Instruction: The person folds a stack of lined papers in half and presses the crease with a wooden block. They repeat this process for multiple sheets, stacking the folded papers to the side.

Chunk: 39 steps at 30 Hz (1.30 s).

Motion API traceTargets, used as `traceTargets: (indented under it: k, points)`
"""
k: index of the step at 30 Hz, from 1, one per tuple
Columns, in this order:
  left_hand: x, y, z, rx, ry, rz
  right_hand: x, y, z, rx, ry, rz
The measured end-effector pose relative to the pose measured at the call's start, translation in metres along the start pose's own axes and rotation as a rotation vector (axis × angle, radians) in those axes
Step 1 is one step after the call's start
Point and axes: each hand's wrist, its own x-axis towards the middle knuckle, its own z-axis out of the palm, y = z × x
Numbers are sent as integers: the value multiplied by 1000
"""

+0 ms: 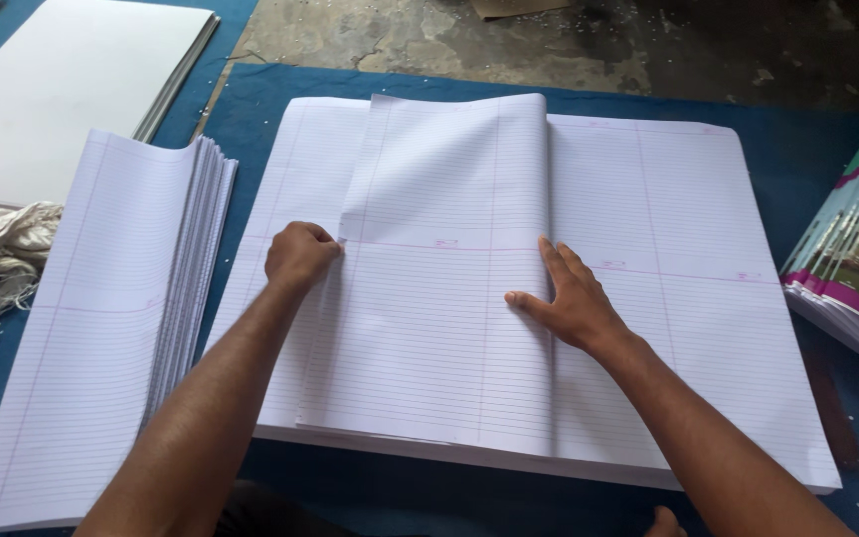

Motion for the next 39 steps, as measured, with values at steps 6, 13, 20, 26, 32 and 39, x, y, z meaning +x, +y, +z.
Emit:
traceTargets:
  k: [6,13,20,26,32,39]
  points:
    - [15,-24,-21,12,46,19,5,-19,10,-14,-10,-47]
    - [30,-56,-51,80,194,60,11,-38,21,-27,-3,-96]
    - [36,-84,-65,57,99,-38,15,-54,32,-35,15,-121]
    - [33,-86,-68,-2,92,-78,18,-57,33,-25,9,-103]
    - [30,-82,-70,-33,100,-112,20,-56,38,-65,29,-113]
    - [26,-81,-68,-40,134,-81,23,-54,41,-79,13,-95]
